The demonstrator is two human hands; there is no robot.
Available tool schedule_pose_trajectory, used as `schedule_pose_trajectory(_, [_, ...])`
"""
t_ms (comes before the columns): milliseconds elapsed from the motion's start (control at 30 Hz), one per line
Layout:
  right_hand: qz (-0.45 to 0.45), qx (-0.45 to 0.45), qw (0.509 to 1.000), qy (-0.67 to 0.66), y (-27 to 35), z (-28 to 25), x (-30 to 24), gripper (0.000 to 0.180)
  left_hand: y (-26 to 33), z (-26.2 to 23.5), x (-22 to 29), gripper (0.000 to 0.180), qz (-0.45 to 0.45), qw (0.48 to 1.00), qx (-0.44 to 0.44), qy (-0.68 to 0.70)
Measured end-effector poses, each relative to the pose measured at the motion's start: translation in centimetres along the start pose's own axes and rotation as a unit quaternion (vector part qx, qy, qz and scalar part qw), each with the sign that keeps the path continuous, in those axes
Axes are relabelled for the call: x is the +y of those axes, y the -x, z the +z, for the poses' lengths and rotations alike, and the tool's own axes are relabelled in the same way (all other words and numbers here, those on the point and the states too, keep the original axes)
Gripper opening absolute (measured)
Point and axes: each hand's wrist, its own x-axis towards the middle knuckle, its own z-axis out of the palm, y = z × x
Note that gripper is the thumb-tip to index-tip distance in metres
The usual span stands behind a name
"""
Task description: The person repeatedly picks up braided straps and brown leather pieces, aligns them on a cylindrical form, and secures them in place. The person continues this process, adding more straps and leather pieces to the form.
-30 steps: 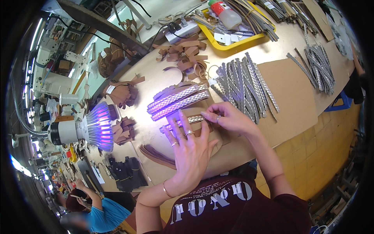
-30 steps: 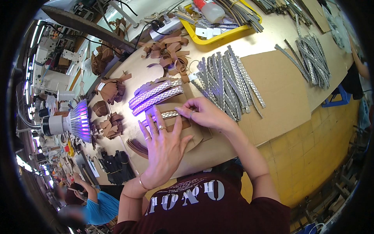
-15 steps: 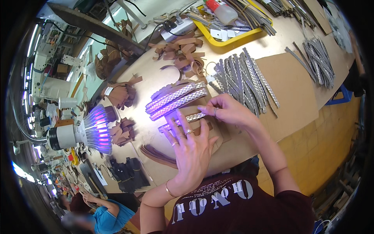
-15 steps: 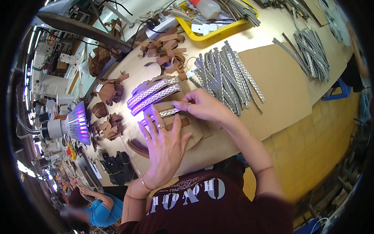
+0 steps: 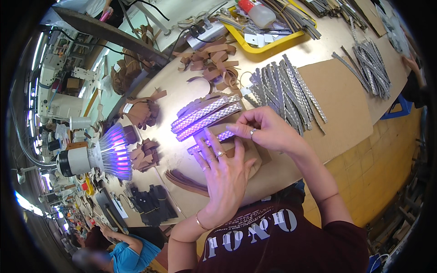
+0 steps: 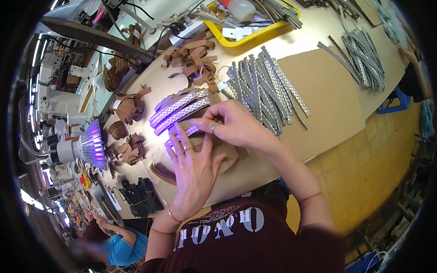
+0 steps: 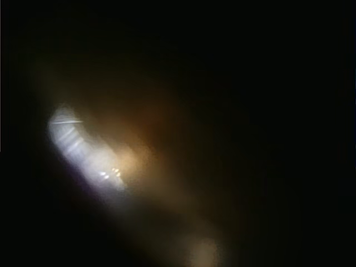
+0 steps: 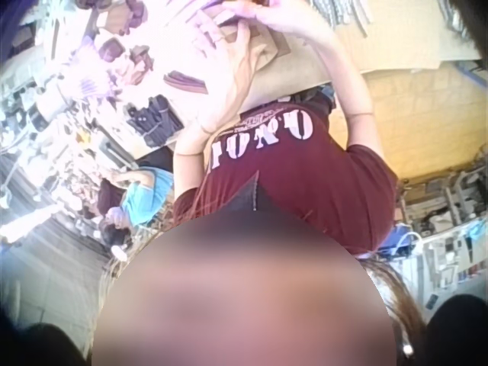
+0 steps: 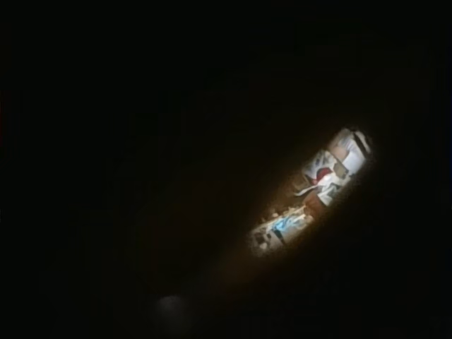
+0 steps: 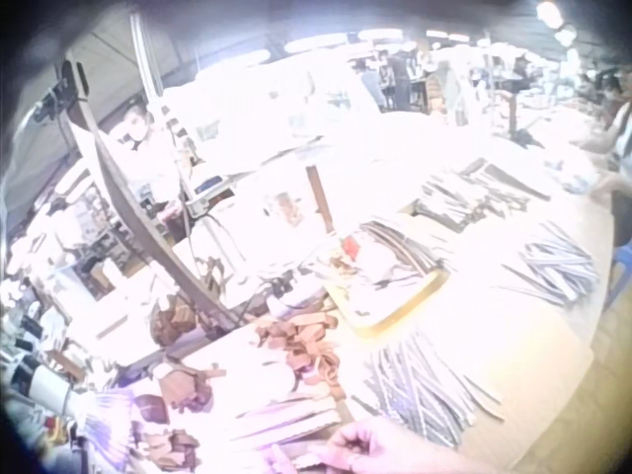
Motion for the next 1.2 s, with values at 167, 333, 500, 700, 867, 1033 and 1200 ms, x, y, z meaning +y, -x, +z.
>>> schedule_pose_trajectory(167, [-0.001,0.036,0.998,0.048,0.2,0.1,-0.1,0.027,-0.1,-0.4,0.1,0.058,-0.003,1.0,-0.014,0.01])
schedule_pose_trajectory(333, [0.016,0.092,0.993,0.068,0.3,0.3,1.6,0.032,-0.2,-0.6,0.2,0.058,-0.002,1.0,-0.01,0.012])
schedule_pose_trajectory(500, [0.012,0.106,0.99,0.093,0.2,0.5,3.4,0.027,-0.2,-0.4,0.5,0.062,-0.014,1.0,-0.002,0.015])
schedule_pose_trajectory(700, [0.005,0.116,0.989,0.09,0.4,0.7,3.8,0.033,-0.1,0.0,0.7,0.064,-0.02,1.0,0.014,0.004])
schedule_pose_trajectory(867, [0.002,0.125,0.989,0.08,0.4,1.0,3.9,0.034,-0.2,-0.3,0.6,0.066,-0.018,1.0,0.007,0.014])
schedule_pose_trajectory(1033, [0.004,0.121,0.988,0.097,0.3,1.1,4.1,0.034,-0.2,-0.5,0.6,0.068,-0.01,0.999,0.006,0.038])
schedule_pose_trajectory(1200, [0.005,0.138,0.986,0.098,0.3,1.5,4.7,0.036,-0.1,-0.5,0.4,0.071,-0.006,0.999,-0.007,0.046])
